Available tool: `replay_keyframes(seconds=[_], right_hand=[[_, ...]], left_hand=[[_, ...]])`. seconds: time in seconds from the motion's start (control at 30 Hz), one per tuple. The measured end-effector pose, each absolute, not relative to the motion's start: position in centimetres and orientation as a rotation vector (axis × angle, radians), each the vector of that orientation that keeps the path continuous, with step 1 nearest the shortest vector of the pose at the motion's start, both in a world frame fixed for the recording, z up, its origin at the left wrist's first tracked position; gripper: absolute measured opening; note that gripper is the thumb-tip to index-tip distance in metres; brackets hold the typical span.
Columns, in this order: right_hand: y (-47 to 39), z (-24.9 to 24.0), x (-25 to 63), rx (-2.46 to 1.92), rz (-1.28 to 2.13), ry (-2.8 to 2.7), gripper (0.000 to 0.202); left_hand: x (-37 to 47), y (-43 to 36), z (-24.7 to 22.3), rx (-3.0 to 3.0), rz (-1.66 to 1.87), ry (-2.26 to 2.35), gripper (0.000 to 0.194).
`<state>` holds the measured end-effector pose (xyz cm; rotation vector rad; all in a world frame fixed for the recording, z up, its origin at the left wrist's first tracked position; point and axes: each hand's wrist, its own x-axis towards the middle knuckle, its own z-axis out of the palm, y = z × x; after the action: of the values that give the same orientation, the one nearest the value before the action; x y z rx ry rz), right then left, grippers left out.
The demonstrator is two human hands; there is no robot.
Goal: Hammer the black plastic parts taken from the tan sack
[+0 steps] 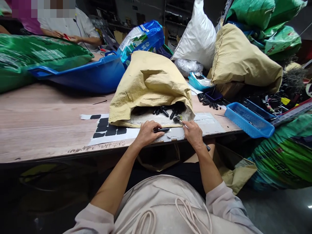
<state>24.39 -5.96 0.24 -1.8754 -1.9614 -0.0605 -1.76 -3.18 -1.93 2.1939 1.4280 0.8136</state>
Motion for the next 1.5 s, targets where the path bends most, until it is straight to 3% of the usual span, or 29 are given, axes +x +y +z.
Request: replay_keyframes(seconds=[0.3,0.6,1.27,1.5], right_hand=[[-9.6,-0.1,21.6,-1.290,0.202,-1.976,0.042],[-11.5,-0.1,19.7,-1.423,0.010,-2.068,0.048],[-10.9,0.2,21.8,-1.587,-0.061,-2.027,0.046],[-7.5,1.0,23.9,-1.913,-0.270,-2.066,0.044]], left_hand=[[-1.8,-3.0,-1.8,2.189,0.791,1.423,0.019],[-1.8,-3.1,-1.6,2.193,0.828,1.391,0.021],[-1.7,-3.3,-1.4,2.130,0.865,1.387,0.020],[-1.7,-3.1,-0.9,2.153,0.843,1.399,0.013]])
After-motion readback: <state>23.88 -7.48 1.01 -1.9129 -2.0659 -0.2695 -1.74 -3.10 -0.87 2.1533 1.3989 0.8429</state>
